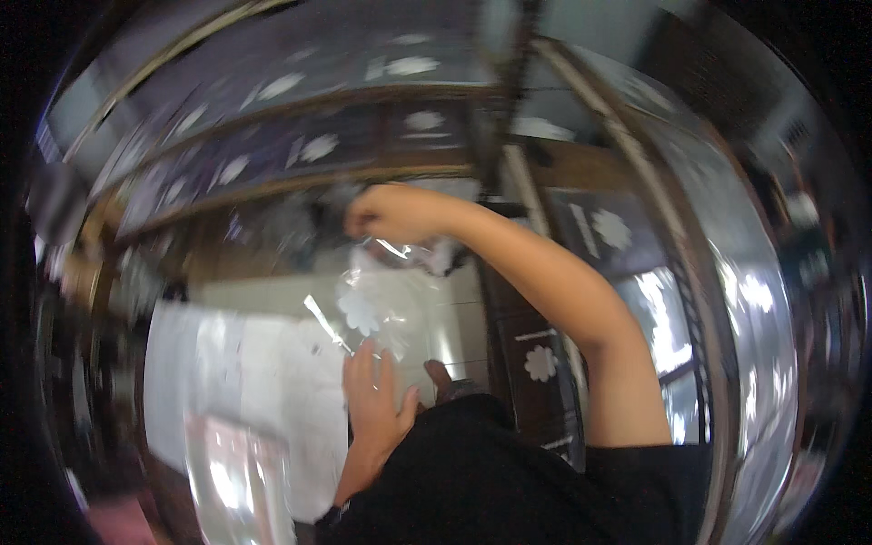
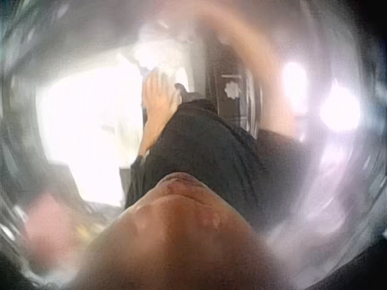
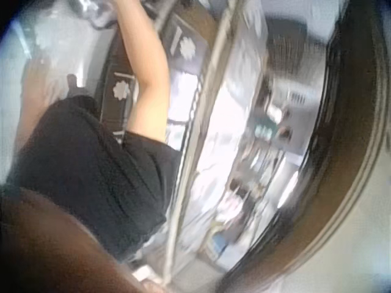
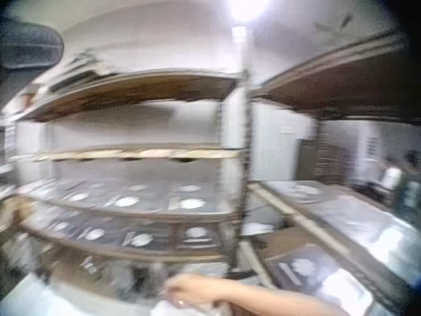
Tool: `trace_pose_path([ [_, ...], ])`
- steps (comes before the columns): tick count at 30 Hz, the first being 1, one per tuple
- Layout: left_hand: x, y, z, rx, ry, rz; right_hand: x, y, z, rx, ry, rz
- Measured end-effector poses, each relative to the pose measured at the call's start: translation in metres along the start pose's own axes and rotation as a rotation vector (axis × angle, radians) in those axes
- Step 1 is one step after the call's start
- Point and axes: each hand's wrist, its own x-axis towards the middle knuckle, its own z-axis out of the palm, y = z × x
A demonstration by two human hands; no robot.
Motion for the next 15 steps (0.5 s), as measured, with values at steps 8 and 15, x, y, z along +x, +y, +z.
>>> trace_pose_path([
  [8,0.008,-0.009,0.015,-0.158,0.13,0.171,-0.095,-0.091,-0.185,-0.325,0.164,0.204],
  [15,0.02,-0.028,0.043,-0.103,-0.042,0.03,-0.282,-0.069,-0.318,-0.096,0.494,0.651],
])
